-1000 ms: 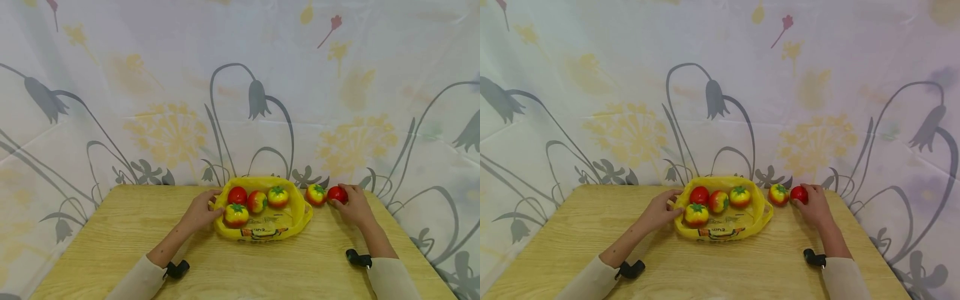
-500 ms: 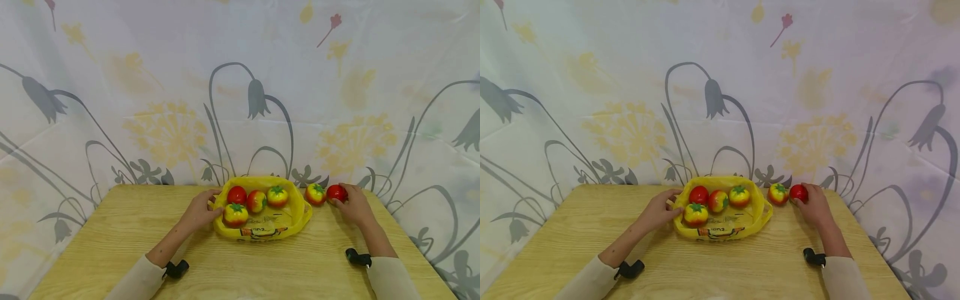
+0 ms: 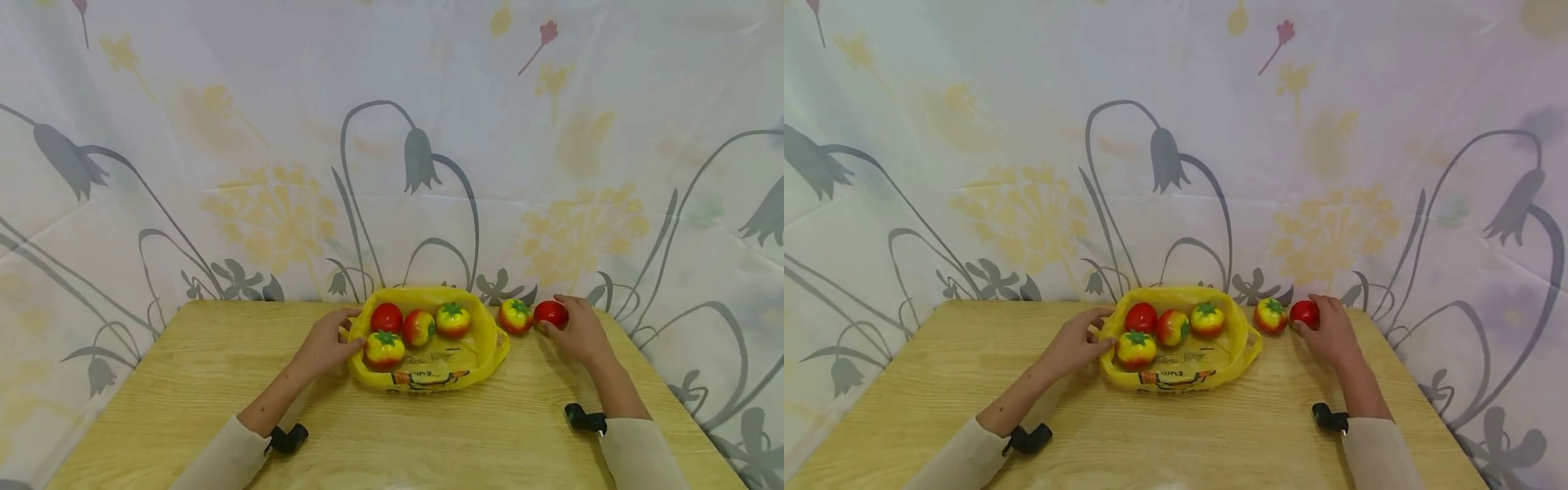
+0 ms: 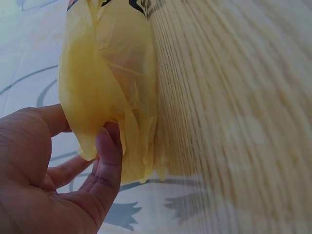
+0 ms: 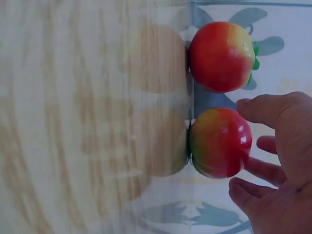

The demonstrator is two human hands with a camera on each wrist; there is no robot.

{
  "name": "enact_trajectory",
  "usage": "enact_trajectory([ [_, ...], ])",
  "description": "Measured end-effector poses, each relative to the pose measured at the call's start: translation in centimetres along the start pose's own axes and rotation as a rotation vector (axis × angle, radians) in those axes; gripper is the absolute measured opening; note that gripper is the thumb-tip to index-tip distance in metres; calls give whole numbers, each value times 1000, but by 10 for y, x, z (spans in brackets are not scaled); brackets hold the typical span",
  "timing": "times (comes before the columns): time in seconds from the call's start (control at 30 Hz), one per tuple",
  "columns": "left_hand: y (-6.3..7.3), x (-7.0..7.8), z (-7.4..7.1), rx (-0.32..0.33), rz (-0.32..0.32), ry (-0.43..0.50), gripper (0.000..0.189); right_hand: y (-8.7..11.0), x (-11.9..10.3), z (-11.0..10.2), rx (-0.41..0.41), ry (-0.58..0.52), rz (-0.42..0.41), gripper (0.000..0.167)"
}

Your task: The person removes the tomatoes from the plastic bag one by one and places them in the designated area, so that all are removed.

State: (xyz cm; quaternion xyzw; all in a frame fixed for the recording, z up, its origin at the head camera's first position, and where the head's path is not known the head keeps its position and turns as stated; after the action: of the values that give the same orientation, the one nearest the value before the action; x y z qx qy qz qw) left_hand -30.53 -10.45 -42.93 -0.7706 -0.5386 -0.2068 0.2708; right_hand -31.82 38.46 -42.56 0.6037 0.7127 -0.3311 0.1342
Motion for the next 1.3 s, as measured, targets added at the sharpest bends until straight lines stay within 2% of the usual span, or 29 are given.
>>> enact_trajectory([
  [0.3,4,-2,3,-2,-2,-2,54,5,-11,0,44,-24,-47,61],
  [0.77,9,-3,5,-16,-17,-5,55,8,-41,0,61,-51,-109,55],
  [1.03,3,2,5,-20,-24,0,55,4,-59,-6,68,-62,-173,53],
  [1.2,-2,3,1,-4,-7,1,55,-1,-71,-6,61,-56,-161,54],
  [1.3,1,0,-1,-2,-8,-16,55,0,-78,0,41,-67,-159,55],
])
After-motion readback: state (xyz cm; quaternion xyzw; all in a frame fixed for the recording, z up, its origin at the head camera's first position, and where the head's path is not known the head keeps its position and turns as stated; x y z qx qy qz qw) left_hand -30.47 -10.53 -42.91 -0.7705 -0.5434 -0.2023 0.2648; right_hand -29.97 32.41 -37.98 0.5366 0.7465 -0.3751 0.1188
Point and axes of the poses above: each hand's wrist, its own y-axis away from the middle knuckle, its own z-axis out of the palm, x = y × z, the point moved 3 cm from there along -y, towards the middle knuckle, and after that the axes turned 12 degrees about -y, right-handed, at the moved point
